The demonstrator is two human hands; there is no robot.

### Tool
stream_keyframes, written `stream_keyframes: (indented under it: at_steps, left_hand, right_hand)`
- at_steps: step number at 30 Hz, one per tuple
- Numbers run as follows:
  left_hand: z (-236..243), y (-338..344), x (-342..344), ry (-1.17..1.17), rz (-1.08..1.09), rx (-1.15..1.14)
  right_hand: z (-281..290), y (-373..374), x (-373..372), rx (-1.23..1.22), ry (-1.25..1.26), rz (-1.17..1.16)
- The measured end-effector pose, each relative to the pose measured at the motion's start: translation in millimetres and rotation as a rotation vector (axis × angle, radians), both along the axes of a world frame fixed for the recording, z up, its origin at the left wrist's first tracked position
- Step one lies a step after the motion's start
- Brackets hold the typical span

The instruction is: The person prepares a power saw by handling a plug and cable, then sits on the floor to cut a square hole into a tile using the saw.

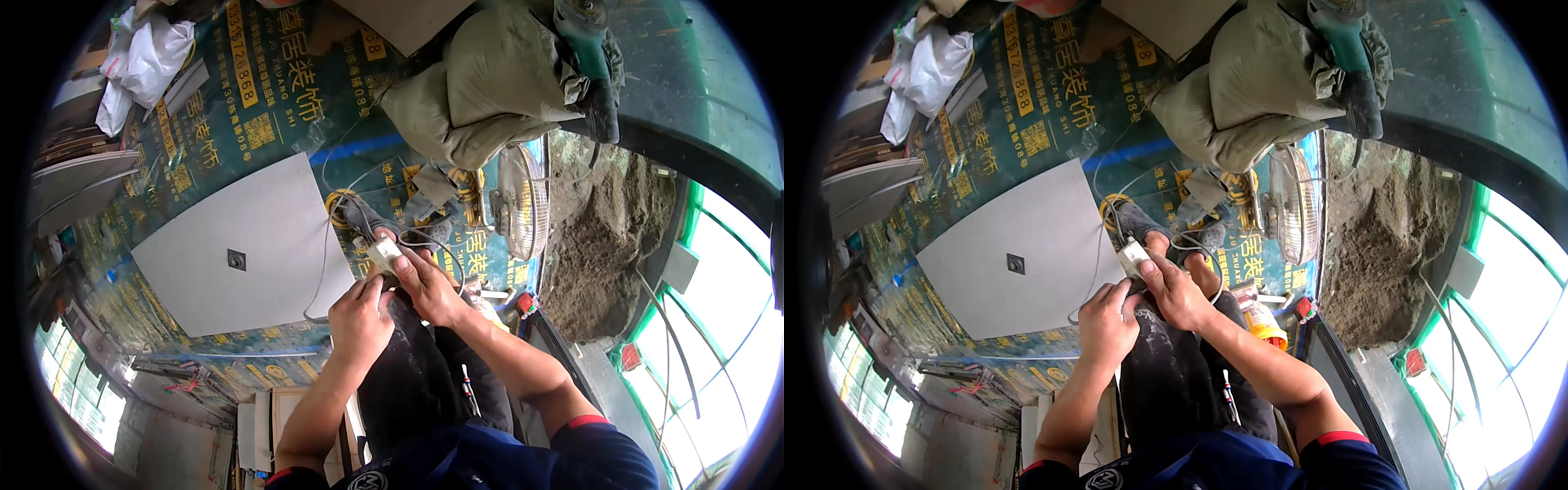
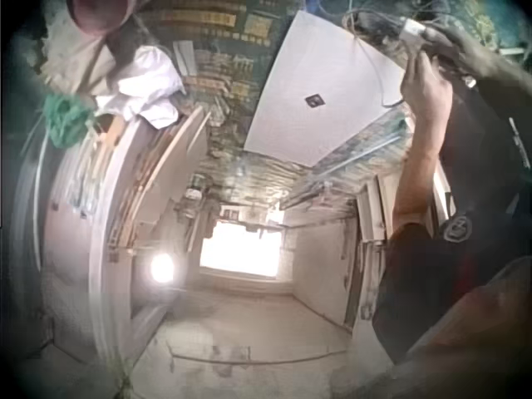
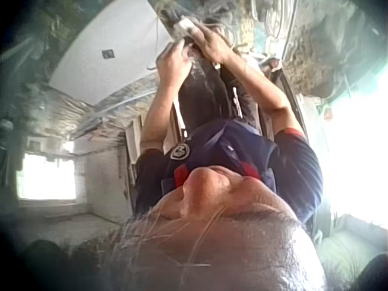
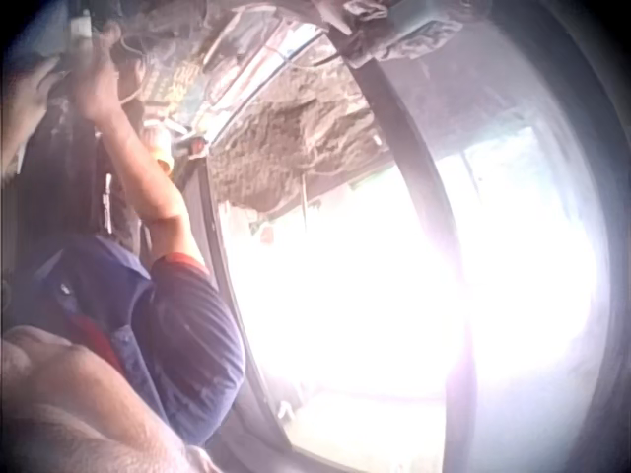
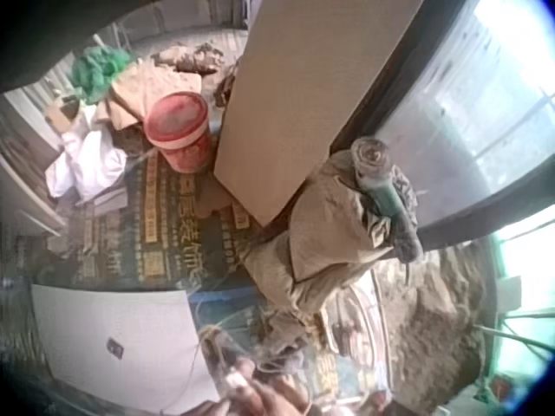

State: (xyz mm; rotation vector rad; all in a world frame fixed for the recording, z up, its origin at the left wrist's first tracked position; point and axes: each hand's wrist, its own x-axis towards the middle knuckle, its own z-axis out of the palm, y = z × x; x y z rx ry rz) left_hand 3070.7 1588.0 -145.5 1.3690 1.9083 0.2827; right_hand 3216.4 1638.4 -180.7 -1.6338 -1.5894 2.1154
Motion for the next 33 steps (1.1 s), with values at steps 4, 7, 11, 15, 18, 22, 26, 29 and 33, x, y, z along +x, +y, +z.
stream_keyframes:
  at_steps: [4,7,11,15,18,22,26,29,33]
  left_hand:
    - [-10.4,-5.4,-1.4,-0.056,-0.02,0.033]
    - [-15.1,-6.4,-5.9,-0.065,-0.062,-0.046]
    - [-23.2,-3.1,-10.0,-0.074,-0.078,-0.012]
    - [-36.4,0.7,-12.3,-0.105,-0.043,-0.055]
    - [-49.2,3.3,-20.4,-0.175,0.021,-0.089]
    - [-65.9,13.7,-46.6,-0.535,0.486,-0.178]
    - [-81.9,41.1,-90.7,-0.474,0.653,-0.011]
    - [-89.4,79.2,-138.1,-0.482,0.64,0.198]
    - [-94.8,158.1,-239.5,-0.596,0.515,0.4]
  right_hand:
    - [-9.5,-4.0,1.8,-0.067,0.096,-0.085]
    - [-22.0,-10.7,0.5,-0.078,0.107,-0.092]
    - [-43.3,-18.6,-6.0,-0.091,0.19,-0.223]
    - [-63.1,-17.6,-6.3,-0.245,0.15,-0.302]
    - [-91.7,-5.7,10.9,-0.097,0.044,-0.316]
    - [-165.4,5.3,69.4,0.02,-0.112,-0.855]
    - [-253.4,-42.2,137.9,-0.281,-0.377,-0.707]
    - [-315.7,-78.9,172.1,-0.451,-0.539,-0.465]
    - [-401.8,-95.0,196.0,-0.56,-0.512,-0.649]
